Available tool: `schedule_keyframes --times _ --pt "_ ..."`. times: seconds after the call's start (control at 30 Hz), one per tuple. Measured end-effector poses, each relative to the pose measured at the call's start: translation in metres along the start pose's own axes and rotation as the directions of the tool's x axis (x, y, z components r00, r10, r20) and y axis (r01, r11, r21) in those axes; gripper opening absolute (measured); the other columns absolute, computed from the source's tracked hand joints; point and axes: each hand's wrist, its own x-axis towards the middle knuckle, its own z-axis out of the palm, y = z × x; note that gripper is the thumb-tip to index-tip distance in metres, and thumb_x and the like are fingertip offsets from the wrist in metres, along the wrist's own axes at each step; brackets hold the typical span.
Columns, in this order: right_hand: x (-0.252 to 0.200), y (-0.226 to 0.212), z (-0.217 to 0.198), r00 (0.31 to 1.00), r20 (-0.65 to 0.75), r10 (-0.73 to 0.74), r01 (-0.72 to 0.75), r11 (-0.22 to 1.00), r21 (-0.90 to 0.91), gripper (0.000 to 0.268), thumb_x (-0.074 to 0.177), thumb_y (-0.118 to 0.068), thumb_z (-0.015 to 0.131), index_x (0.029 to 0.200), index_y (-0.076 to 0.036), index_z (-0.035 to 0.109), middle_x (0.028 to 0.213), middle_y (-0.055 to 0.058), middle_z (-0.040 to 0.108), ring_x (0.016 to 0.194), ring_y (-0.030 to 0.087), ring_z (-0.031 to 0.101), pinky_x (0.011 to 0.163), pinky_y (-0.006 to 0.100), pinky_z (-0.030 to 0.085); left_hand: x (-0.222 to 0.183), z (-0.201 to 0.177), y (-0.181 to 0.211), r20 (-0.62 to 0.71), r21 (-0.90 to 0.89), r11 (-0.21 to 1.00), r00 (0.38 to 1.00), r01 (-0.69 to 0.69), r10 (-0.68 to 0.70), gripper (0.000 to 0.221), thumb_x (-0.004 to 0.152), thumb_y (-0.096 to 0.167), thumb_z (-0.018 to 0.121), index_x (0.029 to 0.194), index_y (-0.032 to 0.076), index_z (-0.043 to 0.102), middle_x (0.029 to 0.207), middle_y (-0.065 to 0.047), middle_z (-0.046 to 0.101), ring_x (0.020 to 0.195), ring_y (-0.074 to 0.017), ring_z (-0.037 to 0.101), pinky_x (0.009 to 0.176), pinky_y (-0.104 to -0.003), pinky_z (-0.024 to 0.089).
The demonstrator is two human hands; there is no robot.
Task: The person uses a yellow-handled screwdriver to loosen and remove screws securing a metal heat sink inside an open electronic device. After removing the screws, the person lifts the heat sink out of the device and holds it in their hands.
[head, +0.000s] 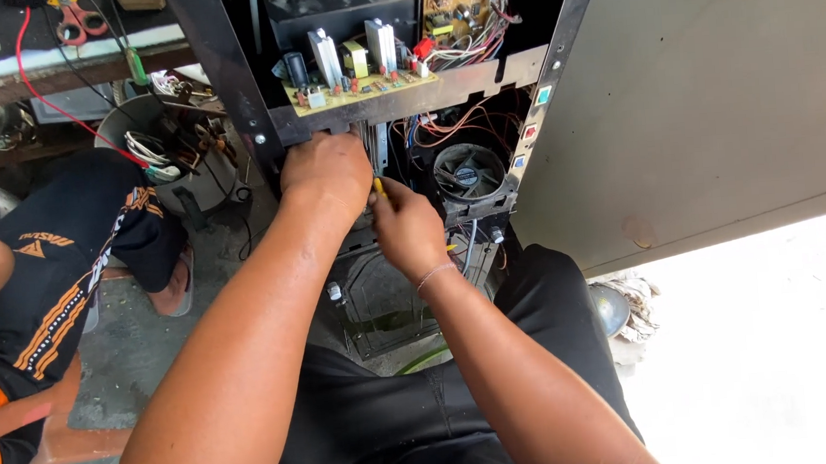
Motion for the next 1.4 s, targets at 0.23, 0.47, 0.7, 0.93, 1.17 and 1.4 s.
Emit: schedule_keyframes --times 0.23,0.47,0.7,0.93,1.17,1.4 --pt "0.008 0.01 0.01 0.979 0.056 0.198 -0.204 0.971 0.128 0.053 0.086 -0.045 0.058 0.133 -0.021 0.068 0.116 0.01 0.076 0.117 0.03 0.07 0.102 0.041 0.052 0.0 0.005 -0.001 0.142 -0.009 0.999 0.989 -0.037 0.037 0.042 0.095 0.022 0.054 0.134 0.018 0.068 0.098 -0.02 0.076 0.083 -0.0367 0.076 0.051 -0.054 0.061" --pt "0.016 0.027 0.007 0.874 0.478 0.087 -0.485 0.103 0.869 0.026 0.098 -0.029 0.059 0.116 -0.009 0.057 0.087 0.007 0.066 0.053 0.005 0.053 0.034 0.009 0.037 -0.024 -0.072 0.025 0.263 -0.019 0.998 0.963 0.062 -0.055 0.042 0.099 0.015 0.05 0.136 0.015 0.067 0.107 -0.019 0.077 0.1 -0.0372 0.075 0.073 -0.053 0.063" --pt "-0.004 0.012 0.004 0.926 0.302 0.227 -0.373 0.42 0.827 0.056 0.092 -0.03 0.07 0.146 -0.019 0.059 0.097 0.01 0.063 0.068 0.014 0.052 0.051 0.021 0.041 -0.015 -0.049 0.018 0.24 -0.01 0.999 0.97 0.037 -0.033 0.042 0.098 0.014 0.047 0.135 0.013 0.069 0.108 -0.021 0.077 0.1 -0.0375 0.074 0.075 -0.054 0.062" --pt "0.019 0.029 0.02 0.849 0.481 0.219 -0.514 0.135 0.847 0.031 0.097 -0.034 0.057 0.112 -0.008 0.061 0.081 0.01 0.064 0.058 0.013 0.059 0.04 0.017 0.043 -0.026 -0.054 0.024 0.191 -0.031 0.999 0.981 0.03 -0.024 0.037 0.097 0.01 0.046 0.122 0.009 0.073 0.096 -0.021 0.078 0.094 -0.0389 0.076 0.076 -0.055 0.061" --pt "0.0 0.021 0.004 0.907 0.34 0.247 -0.408 0.324 0.853 0.034 0.091 -0.029 0.076 0.117 -0.008 0.069 0.089 0.011 0.068 0.068 0.013 0.059 0.053 0.021 0.05 -0.022 -0.051 0.022 0.094 -0.044 0.998 0.994 0.054 -0.05 0.024 0.094 0.006 0.054 0.095 0.005 0.079 0.082 -0.021 0.076 0.082 -0.0421 0.076 0.066 -0.057 0.061" --pt "0.016 0.023 0.013 0.844 0.501 0.192 -0.522 0.082 0.849 0.026 0.098 -0.029 0.057 0.109 -0.006 0.06 0.084 0.007 0.065 0.058 0.008 0.058 0.041 0.016 0.046 -0.023 -0.057 0.023 0.026 -0.046 0.998 0.999 0.043 -0.042 0.014 0.095 0.005 0.065 0.092 0.005 0.078 0.073 -0.017 0.074 0.075 -0.0373 0.075 0.059 -0.052 0.062"
